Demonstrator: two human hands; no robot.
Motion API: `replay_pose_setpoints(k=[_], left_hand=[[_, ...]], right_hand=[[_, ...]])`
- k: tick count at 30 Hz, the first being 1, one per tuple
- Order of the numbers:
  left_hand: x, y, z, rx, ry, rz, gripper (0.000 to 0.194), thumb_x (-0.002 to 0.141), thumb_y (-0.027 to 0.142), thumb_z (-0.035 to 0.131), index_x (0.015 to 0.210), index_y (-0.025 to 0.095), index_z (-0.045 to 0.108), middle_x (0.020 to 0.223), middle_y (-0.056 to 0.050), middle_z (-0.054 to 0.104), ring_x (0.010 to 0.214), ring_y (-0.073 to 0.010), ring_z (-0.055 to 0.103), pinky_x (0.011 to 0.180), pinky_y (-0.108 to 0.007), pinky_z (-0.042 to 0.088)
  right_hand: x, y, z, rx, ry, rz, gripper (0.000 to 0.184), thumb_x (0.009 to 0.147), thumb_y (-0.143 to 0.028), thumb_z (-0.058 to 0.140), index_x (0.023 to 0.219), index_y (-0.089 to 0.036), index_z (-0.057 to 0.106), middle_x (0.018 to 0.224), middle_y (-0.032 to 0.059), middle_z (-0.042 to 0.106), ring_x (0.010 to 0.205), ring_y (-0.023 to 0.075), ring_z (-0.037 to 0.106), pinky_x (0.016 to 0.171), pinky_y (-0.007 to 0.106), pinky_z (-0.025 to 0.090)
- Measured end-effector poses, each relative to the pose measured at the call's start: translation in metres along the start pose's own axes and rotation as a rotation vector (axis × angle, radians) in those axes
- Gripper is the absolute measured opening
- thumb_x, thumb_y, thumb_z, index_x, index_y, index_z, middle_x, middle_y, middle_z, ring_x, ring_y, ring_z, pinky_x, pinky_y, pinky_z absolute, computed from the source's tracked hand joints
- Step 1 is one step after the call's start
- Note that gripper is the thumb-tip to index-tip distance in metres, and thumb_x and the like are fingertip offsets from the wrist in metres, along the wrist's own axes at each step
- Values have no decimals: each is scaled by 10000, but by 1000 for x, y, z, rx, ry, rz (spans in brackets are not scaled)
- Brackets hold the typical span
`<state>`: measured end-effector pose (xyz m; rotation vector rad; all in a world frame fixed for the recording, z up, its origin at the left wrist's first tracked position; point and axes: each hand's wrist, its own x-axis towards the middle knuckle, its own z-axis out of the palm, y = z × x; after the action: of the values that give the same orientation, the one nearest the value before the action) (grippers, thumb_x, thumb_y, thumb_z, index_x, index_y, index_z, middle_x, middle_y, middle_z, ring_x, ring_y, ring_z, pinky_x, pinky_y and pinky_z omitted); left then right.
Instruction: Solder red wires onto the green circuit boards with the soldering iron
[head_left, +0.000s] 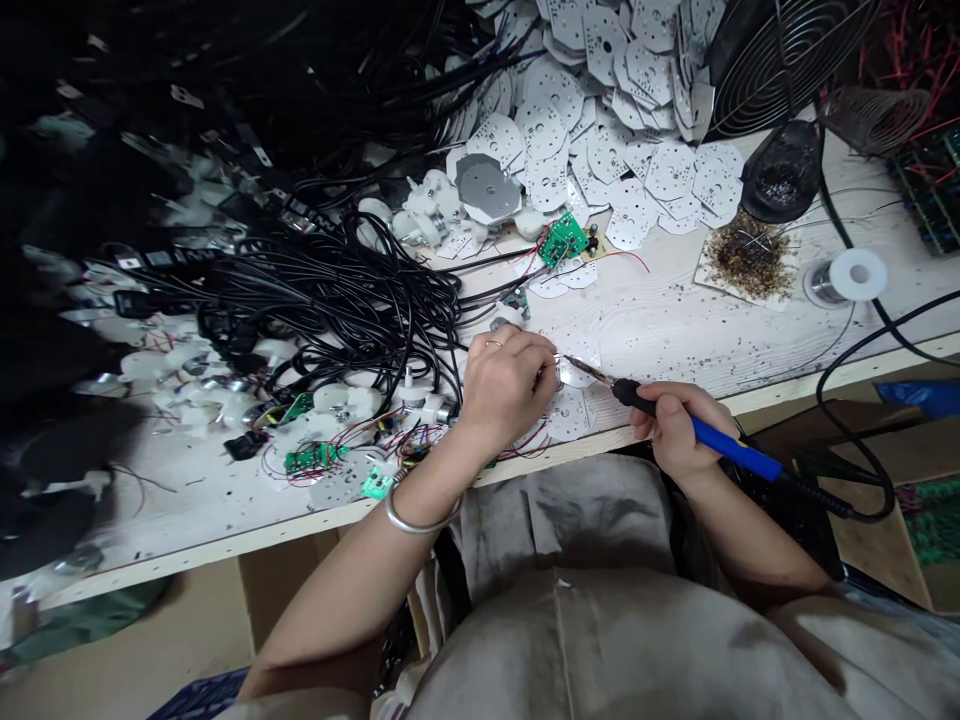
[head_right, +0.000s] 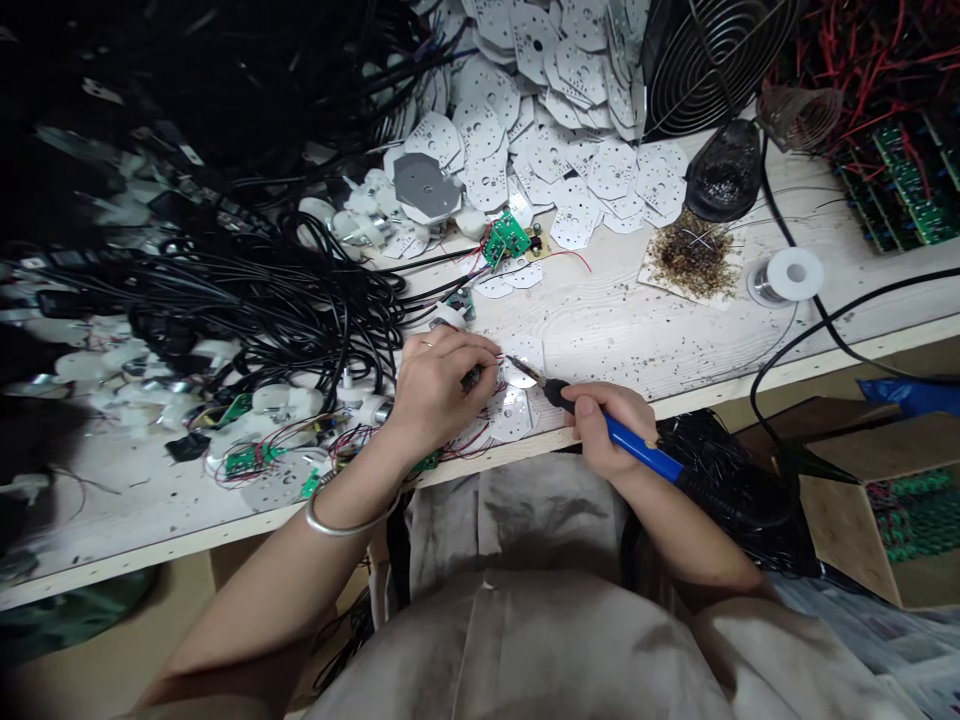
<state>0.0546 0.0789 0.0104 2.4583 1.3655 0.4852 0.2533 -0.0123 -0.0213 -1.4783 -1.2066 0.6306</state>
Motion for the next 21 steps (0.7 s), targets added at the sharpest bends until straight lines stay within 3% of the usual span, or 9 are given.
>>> replay_pose_setpoints(k=[5,11,16,21], left_hand=[[0,0,0,-1,0,-4,150,900,196,585,777,203,670,976,-5,757,909,-209,610,820,-397,372],[1,3,-4,-28,-34,-52,137,883,182,575,776,209,656,936,-7,753,900,-210,608,831,-404,370],[0,4,-7,-89,-60,-69,125,886,193,572,784,213,641,952,-1,758,908,-202,625,857,-399,371],[-1,2,-5,-51,-56,-41,131,880,188,583,767,206,648,1024,-7,758,939,-209,624,865,-404,374]], right_hand=[[0,-4,-2,-3,-30,11,300,960,-474,504,904,-240,683,573,-28,645,461,158,620,562,329,583],[3,-15,0,47,-94,4,216,955,-446,558,1038,-271,652,742,-13,740,668,198,723,705,384,608],[-1,-2,5,179,79,0,266,938,-473,556,917,-238,678,597,-19,670,410,157,599,402,299,509],[-1,3,4,169,65,26,252,923,-438,578,858,-230,705,563,-24,644,378,144,572,384,283,496]])
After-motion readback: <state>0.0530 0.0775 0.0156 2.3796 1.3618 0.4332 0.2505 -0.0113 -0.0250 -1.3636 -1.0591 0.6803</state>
